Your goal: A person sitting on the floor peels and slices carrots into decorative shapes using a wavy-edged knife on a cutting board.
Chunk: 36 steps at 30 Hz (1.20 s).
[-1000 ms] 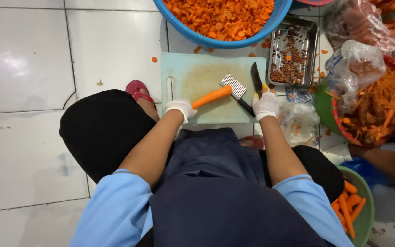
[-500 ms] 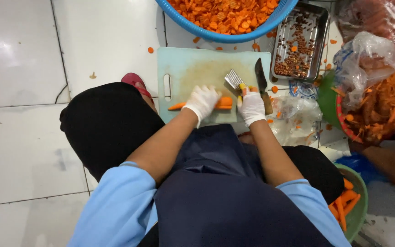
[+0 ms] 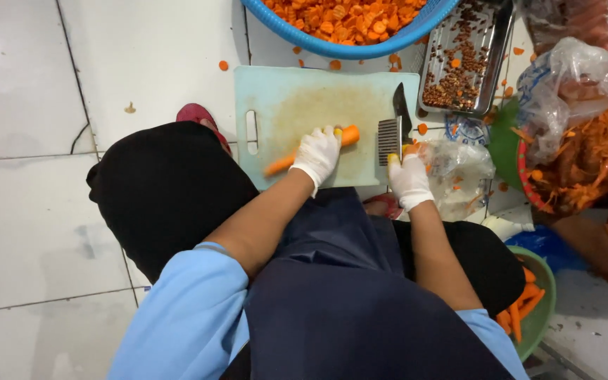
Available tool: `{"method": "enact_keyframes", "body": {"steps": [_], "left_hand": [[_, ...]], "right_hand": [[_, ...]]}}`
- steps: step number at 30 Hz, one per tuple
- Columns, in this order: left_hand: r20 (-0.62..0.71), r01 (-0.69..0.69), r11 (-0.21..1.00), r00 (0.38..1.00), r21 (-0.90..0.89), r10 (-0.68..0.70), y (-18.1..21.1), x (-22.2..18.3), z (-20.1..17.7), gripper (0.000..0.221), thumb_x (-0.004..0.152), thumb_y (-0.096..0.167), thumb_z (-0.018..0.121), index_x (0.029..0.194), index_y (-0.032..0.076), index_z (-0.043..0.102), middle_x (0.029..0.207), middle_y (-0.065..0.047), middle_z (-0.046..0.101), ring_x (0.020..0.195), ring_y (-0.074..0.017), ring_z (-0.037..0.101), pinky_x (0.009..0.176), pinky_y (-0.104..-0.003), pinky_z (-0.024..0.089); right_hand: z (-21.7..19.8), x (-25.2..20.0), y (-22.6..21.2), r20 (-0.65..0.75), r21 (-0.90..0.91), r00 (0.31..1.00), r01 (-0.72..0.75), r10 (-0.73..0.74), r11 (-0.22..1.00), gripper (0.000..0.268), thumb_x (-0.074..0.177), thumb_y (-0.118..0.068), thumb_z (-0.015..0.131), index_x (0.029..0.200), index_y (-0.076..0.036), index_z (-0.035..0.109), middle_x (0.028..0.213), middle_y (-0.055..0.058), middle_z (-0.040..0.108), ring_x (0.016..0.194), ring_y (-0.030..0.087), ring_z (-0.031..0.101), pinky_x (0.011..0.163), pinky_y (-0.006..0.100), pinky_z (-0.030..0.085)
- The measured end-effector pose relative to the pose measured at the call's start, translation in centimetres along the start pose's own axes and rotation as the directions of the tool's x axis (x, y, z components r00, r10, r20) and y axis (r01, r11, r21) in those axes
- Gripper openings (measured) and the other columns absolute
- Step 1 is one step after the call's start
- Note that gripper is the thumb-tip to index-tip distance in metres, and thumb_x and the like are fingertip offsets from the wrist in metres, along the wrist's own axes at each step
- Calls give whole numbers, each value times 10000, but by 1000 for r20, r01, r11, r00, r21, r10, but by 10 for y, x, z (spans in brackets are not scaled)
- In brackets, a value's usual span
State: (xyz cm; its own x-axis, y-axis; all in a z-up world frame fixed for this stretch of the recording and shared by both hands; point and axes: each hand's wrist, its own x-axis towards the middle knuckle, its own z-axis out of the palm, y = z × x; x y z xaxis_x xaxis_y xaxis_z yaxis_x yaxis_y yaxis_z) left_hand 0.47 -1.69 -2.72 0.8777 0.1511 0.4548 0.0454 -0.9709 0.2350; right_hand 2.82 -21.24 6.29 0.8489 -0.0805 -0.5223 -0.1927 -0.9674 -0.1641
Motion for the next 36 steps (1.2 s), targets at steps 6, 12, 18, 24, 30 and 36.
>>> {"method": "enact_keyframes", "body": {"steps": [6, 12, 18, 24, 30, 36], "left_hand": [[203, -71, 997, 977, -13, 72, -4, -5, -4, 213, 694, 284, 703, 783, 118, 603, 674, -43, 442, 560, -258, 495, 414, -401, 415], [103, -97, 995, 990, 25, 94, -4, 4, -6, 97, 808, 147, 572, 711, 142, 563, 626, -18, 411, 516, -248, 458, 425, -382, 375], [62, -63, 998, 996, 29, 62, -3, 14, -18, 158, 841, 107, 528, 683, 116, 518, 604, -35, 385, 519, -255, 425, 435, -393, 353], [67, -77, 995, 995, 64, 73, -6, 18, -18, 200, 825, -24, 461, 670, 84, 526, 597, -72, 361, 493, -265, 372, 416, -410, 322], [56, -68, 997, 996, 19, 67, -6, 23, -21, 213, 821, -41, 444, 664, 82, 519, 604, -85, 366, 512, -266, 375, 424, -403, 325], [34, -88, 990, 995, -108, 92, -15, 21, -15, 119, 843, 35, 527, 739, 93, 540, 659, -88, 403, 568, -302, 436, 448, -385, 343]], "right_hand": [[26, 21, -3, 11, -162, 999, -30, 32, 986, 374, 963, -469, 442, 1141, -140, 433, 957, 216, 659, 1026, 394, 630, 884, 506, 510], [29, 16, -16, -114, -259, 975, 157, -192, 953, 331, 983, -394, 422, 1093, -82, 435, 729, 208, 647, 788, 417, 672, 686, 512, 542], [40, 15, -20, -177, -330, 934, 239, -309, 913, 292, 987, -352, 437, 1117, -90, 441, 627, 167, 613, 679, 399, 672, 576, 497, 539], [53, 23, -25, -115, -408, 950, 221, -290, 886, 265, 980, -355, 379, 1144, -157, 442, 665, 121, 611, 709, 346, 682, 632, 463, 558], [45, 34, -30, 30, -494, 971, 221, -238, 841, 328, 975, -386, 351, 1141, -109, 404, 682, 127, 640, 707, 354, 690, 645, 472, 552], [38, 39, -41, 155, -478, 972, 230, -176, 848, 411, 978, -362, 337, 1231, -40, 376, 722, 190, 666, 761, 389, 695, 682, 490, 553]]}}
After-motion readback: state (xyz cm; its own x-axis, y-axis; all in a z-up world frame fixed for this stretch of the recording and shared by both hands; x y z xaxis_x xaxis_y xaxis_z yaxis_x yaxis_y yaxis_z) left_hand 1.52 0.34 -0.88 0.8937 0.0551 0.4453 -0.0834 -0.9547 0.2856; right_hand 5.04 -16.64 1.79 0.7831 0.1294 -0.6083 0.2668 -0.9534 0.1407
